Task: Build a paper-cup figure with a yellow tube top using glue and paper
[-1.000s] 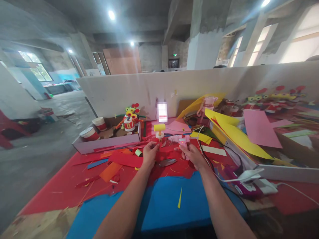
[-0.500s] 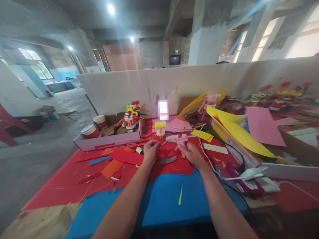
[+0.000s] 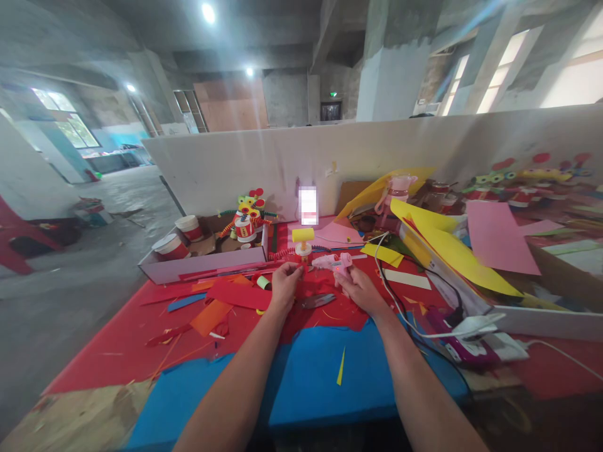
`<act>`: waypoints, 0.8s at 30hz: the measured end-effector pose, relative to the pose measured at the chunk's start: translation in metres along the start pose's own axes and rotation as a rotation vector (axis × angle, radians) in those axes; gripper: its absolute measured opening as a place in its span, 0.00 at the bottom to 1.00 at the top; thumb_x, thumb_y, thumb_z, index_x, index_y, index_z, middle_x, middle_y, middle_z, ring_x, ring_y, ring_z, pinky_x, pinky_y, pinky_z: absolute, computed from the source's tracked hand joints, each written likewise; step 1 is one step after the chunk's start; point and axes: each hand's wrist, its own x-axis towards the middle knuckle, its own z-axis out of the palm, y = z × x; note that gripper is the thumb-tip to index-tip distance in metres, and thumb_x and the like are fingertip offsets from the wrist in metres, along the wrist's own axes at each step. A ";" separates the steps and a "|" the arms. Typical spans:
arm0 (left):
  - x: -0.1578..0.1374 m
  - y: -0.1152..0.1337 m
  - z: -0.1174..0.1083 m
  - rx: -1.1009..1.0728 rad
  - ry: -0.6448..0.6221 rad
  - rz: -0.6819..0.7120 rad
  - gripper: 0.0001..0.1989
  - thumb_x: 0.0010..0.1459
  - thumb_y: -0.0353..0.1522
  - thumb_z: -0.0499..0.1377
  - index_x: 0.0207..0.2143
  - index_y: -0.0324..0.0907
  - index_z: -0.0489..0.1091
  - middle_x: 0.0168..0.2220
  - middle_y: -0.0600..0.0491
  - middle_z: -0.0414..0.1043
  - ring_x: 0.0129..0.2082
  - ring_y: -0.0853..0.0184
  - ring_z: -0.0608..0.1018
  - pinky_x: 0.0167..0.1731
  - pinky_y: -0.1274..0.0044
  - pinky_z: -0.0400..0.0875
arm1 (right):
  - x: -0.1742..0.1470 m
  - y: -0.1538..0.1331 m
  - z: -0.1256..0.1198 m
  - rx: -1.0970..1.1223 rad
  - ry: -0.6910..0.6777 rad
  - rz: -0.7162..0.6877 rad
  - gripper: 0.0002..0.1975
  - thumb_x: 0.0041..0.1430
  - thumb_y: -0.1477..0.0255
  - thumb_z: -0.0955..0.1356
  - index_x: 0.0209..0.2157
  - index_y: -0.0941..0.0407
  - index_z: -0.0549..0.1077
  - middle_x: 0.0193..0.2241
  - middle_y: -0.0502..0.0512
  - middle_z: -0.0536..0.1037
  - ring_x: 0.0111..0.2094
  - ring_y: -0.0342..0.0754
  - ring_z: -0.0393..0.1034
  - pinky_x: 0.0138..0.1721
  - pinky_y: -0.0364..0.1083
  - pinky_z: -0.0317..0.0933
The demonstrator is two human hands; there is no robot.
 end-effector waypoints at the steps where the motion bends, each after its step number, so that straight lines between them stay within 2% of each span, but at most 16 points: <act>1: 0.000 0.000 0.000 -0.001 0.000 -0.001 0.11 0.43 0.38 0.65 0.22 0.40 0.69 0.18 0.58 0.68 0.20 0.73 0.67 0.23 0.81 0.60 | 0.000 0.000 0.000 0.008 0.007 0.001 0.17 0.57 0.54 0.63 0.32 0.54 0.69 0.18 0.48 0.70 0.21 0.46 0.66 0.24 0.43 0.58; 17: 0.000 0.002 0.001 -0.001 -0.004 -0.010 0.12 0.42 0.38 0.66 0.22 0.40 0.69 0.18 0.57 0.69 0.20 0.73 0.67 0.23 0.80 0.59 | -0.001 0.000 0.003 0.019 0.057 -0.004 0.19 0.57 0.56 0.65 0.43 0.55 0.71 0.22 0.50 0.74 0.24 0.48 0.69 0.26 0.44 0.61; 24: 0.002 -0.001 0.000 -0.021 -0.012 -0.002 0.11 0.42 0.36 0.66 0.22 0.39 0.69 0.17 0.58 0.69 0.20 0.73 0.68 0.23 0.81 0.59 | -0.001 -0.001 0.001 -0.058 0.045 -0.001 0.22 0.58 0.57 0.64 0.48 0.57 0.70 0.24 0.53 0.75 0.28 0.51 0.72 0.29 0.45 0.64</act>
